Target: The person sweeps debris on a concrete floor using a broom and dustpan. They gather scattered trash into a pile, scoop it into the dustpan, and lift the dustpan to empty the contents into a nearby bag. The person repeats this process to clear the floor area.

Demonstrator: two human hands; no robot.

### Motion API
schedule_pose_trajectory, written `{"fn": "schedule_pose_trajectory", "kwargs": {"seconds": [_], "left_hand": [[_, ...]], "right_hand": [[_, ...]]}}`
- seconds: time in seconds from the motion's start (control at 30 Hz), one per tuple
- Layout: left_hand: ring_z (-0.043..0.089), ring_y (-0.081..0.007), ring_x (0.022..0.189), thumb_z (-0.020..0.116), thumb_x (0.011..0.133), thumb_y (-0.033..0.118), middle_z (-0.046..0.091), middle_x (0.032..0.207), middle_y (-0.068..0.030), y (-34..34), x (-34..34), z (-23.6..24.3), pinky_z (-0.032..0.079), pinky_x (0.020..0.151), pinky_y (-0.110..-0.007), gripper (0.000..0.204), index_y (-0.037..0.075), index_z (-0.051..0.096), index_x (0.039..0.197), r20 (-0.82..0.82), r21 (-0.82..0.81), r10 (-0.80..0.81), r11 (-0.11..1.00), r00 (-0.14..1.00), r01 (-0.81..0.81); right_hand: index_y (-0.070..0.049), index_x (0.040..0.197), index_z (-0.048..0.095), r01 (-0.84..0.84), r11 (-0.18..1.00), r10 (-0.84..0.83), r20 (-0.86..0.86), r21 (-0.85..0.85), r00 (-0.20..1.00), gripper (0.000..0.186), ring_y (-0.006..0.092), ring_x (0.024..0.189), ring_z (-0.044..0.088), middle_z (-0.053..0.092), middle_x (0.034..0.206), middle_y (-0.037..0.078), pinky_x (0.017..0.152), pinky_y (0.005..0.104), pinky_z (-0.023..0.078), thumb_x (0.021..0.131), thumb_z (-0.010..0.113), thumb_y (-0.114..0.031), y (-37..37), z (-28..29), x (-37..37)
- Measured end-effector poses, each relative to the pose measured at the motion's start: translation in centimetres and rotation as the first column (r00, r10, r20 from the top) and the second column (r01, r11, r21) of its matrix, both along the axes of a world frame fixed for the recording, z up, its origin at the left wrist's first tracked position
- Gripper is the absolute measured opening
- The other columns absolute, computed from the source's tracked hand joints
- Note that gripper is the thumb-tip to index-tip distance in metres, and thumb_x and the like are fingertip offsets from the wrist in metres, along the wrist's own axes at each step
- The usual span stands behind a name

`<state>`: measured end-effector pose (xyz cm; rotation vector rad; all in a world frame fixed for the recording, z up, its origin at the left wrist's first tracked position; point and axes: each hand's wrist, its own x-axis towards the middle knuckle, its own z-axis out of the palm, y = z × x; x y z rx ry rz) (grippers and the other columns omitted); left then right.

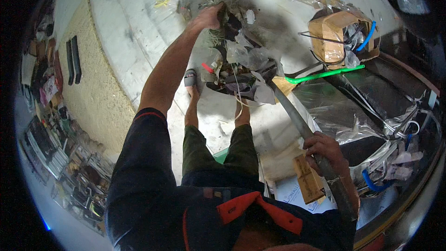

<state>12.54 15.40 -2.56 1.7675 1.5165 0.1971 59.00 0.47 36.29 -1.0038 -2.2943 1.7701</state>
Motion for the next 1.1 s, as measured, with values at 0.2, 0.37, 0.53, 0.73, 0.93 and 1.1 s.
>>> {"fn": "schedule_pose_trajectory", "kwargs": {"seconds": [0.2,0.37,0.53,0.73,0.93,1.1], "left_hand": [[0.066,-0.0424,0.108,0.072,0.076,0.009,0.068,0.116,-0.0262,1.0,2.1,0.0,0.053,0.093,-0.050,0.103,0.015,0.013,0.160,-0.349,-0.124,-0.021,0.992,0.937,-0.023],[0.060,-0.0462,0.118,0.077,0.080,0.015,0.062,0.126,-0.0280,0.3,2.1,-1.5,0.050,0.101,-0.050,0.105,0.016,0.010,0.161,-0.231,-0.006,0.057,0.998,0.971,-0.060],[0.055,-0.0439,0.126,0.073,0.085,0.012,0.059,0.133,-0.0279,-1.2,2.3,-2.0,0.046,0.106,-0.048,0.095,0.017,0.015,0.160,-0.031,0.109,-0.019,0.994,0.999,0.022],[0.057,-0.0411,0.124,0.069,0.088,0.017,0.059,0.134,-0.0202,-3.5,0.3,-2.3,0.045,0.106,-0.048,0.057,0.012,0.053,0.143,0.016,0.055,-0.108,0.993,0.994,0.107],[0.054,-0.0424,0.124,0.073,0.084,0.024,0.056,0.137,-0.0209,-6.5,-0.7,-1.2,0.044,0.108,-0.047,0.062,0.008,0.053,0.141,-0.082,-0.008,-0.328,0.945,0.941,0.328],[0.049,-0.0444,0.130,0.081,0.074,0.027,0.048,0.143,-0.0241,-8.4,-0.3,3.8,0.045,0.107,-0.048,0.087,0.005,0.040,0.147,-0.046,0.121,-0.042,0.992,0.998,0.048]], "right_hand": [[-0.009,0.086,0.060,-0.082,0.996,0.080,0.033,0.042,0.996,0.032,0.0295,0.079,0.064,0.068,0.094,0.010,0.066,0.0404,0.051,0.064,0.081,-0.004,2.9,2.1,2.0],[-0.011,0.087,0.062,-0.051,0.998,0.048,0.094,0.031,0.994,0.031,0.0301,0.078,0.064,0.068,0.093,0.009,0.063,0.0399,0.051,0.062,0.081,-0.006,4.0,4.9,3.1],[-0.010,0.084,0.062,-0.095,0.995,0.092,0.063,0.039,0.994,0.028,0.0308,0.075,0.065,0.068,0.089,0.010,0.061,0.0399,0.051,0.062,0.079,-0.006,5.8,5.3,4.7],[-0.008,0.077,0.061,0.057,0.998,-0.056,0.056,-0.022,0.997,0.019,0.0261,0.069,0.065,0.068,0.080,0.012,0.062,0.0393,0.048,0.065,0.076,-0.012,5.8,4.5,6.4],[-0.009,0.078,0.060,0.163,0.985,-0.168,0.106,0.054,0.980,0.021,0.0306,0.073,0.067,0.069,0.083,0.013,0.071,0.0460,0.054,0.065,0.075,-0.005,2.9,5.8,8.1],[-0.008,0.075,0.063,0.280,0.950,-0.297,0.120,0.139,0.947,0.015,0.0257,0.073,0.068,0.071,0.082,0.013,0.086,0.0459,0.053,0.067,0.074,-0.014,0.1,6.7,9.0]]}}
